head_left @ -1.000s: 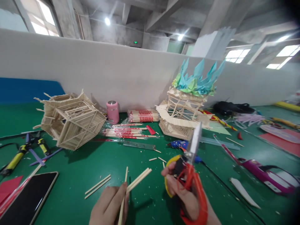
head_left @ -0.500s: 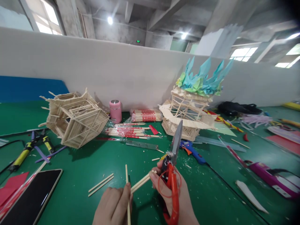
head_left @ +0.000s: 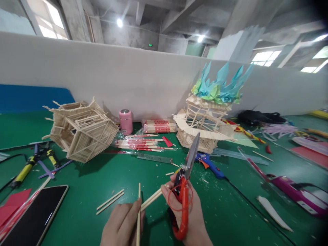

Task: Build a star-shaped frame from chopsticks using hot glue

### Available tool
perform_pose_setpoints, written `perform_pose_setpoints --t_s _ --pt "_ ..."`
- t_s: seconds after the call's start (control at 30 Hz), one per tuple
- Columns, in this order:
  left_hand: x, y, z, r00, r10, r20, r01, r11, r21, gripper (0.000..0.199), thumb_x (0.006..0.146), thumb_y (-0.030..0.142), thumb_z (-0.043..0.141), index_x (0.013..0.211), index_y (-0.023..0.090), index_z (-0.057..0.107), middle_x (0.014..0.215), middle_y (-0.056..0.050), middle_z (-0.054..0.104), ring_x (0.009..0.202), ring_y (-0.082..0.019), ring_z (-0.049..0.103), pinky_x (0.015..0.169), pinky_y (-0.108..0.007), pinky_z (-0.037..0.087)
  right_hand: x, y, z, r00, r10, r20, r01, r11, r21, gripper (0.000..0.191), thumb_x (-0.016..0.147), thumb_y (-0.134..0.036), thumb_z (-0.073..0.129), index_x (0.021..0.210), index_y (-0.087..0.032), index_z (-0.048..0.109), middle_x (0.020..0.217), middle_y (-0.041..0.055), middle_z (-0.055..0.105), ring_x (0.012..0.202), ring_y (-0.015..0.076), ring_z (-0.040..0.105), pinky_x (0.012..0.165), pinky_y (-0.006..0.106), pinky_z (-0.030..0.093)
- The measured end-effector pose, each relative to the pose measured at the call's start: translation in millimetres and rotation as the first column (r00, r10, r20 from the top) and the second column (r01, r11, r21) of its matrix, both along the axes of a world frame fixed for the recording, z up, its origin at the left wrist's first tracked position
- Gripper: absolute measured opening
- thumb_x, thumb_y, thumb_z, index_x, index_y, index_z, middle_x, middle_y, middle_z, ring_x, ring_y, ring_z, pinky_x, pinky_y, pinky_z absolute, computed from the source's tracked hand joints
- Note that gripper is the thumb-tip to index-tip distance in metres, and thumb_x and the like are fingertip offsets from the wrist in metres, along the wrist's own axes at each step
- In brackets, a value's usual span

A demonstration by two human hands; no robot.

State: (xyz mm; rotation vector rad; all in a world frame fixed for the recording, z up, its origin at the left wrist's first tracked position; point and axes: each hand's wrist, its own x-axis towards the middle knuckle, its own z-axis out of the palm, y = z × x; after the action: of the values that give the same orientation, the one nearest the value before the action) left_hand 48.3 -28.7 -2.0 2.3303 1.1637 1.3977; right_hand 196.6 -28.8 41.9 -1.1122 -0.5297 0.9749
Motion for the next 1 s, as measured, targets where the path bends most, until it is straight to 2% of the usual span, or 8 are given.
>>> perform_pose_setpoints --t_s 0.1,0.23,0.43,0.67,0.9,1.0 --pt "-1.1 -0.6 5.2 0.999 0.017 -0.05 -0.016 1.0 0.013 0.024 0.083 0.018 0.047 0.106 0.015 0.056 0.076 -0.006 0.061 0.066 -0.014 0.056 0.063 -0.022 0.045 -1.4 0.7 3.4 1.0 -0.022 -0.016 0.022 1.0 -0.007 0.033 0.053 -0.017 0.076 0.078 -0.021 0.055 0.066 -0.0046 0.057 0.057 0.0106 0.058 0.062 0.027 0.053" --pt "-2.8 0.8 8.8 0.997 0.01 -0.071 -0.01 1.0 0.009 0.023 0.083 0.019 0.047 0.105 0.016 0.055 0.079 -0.007 0.063 0.068 -0.014 0.059 0.063 -0.021 0.047 -1.2 3.0 -0.5 0.999 -0.018 -0.044 0.018 1.0 -0.006 0.031 0.053 -0.015 0.075 0.076 -0.021 0.056 0.065 -0.0051 0.057 0.057 0.0102 0.058 0.064 0.027 0.053" --pt "-10.6 5.7 13.7 0.993 -0.058 -0.106 0.057 0.998 -0.009 0.024 0.078 0.018 0.054 0.102 0.017 0.057 0.078 -0.006 0.067 0.067 -0.013 0.063 0.062 -0.017 0.05 -3.6 13.1 -0.5 0.969 -0.045 -0.241 0.025 0.996 -0.083 0.02 0.056 -0.013 0.07 0.066 -0.022 0.055 0.053 -0.0071 0.056 0.05 0.0091 0.056 0.066 0.028 0.054" --pt "-13.9 9.0 13.5 0.984 -0.027 -0.178 0.027 1.0 -0.003 0.019 0.076 0.017 0.056 0.094 0.013 0.062 0.081 -0.008 0.069 0.073 -0.015 0.066 0.066 -0.014 0.05 -11.6 17.6 17.3 0.977 -0.084 -0.195 0.063 0.992 -0.109 0.012 0.068 -0.027 0.061 0.062 -0.021 0.052 0.05 -0.0055 0.056 0.047 0.007 0.053 0.058 0.021 0.051" --pt "-15.0 10.7 7.9 0.977 0.058 -0.206 -0.047 0.997 0.06 0.025 0.074 0.023 0.06 0.096 0.013 0.061 0.082 -0.008 0.07 0.073 -0.016 0.067 0.066 -0.016 0.051 -13.5 16.7 18.3 0.975 -0.025 -0.22 0.011 0.998 -0.066 0.021 0.061 -0.033 0.066 0.068 -0.021 0.051 0.053 -0.0059 0.056 0.048 0.0078 0.053 0.053 0.021 0.05" --pt "-14.4 11.2 8.5 0.988 0.017 -0.15 -0.011 0.999 0.041 0.022 0.073 0.019 0.059 0.095 0.014 0.063 0.08 -0.007 0.07 0.072 -0.015 0.067 0.066 -0.016 0.051 -13.4 14.7 18.7 0.982 0.006 -0.186 -0.017 0.998 -0.057 0.023 0.064 -0.038 0.064 0.069 -0.021 0.049 0.052 -0.0059 0.055 0.047 0.0082 0.053 0.053 0.022 0.049"
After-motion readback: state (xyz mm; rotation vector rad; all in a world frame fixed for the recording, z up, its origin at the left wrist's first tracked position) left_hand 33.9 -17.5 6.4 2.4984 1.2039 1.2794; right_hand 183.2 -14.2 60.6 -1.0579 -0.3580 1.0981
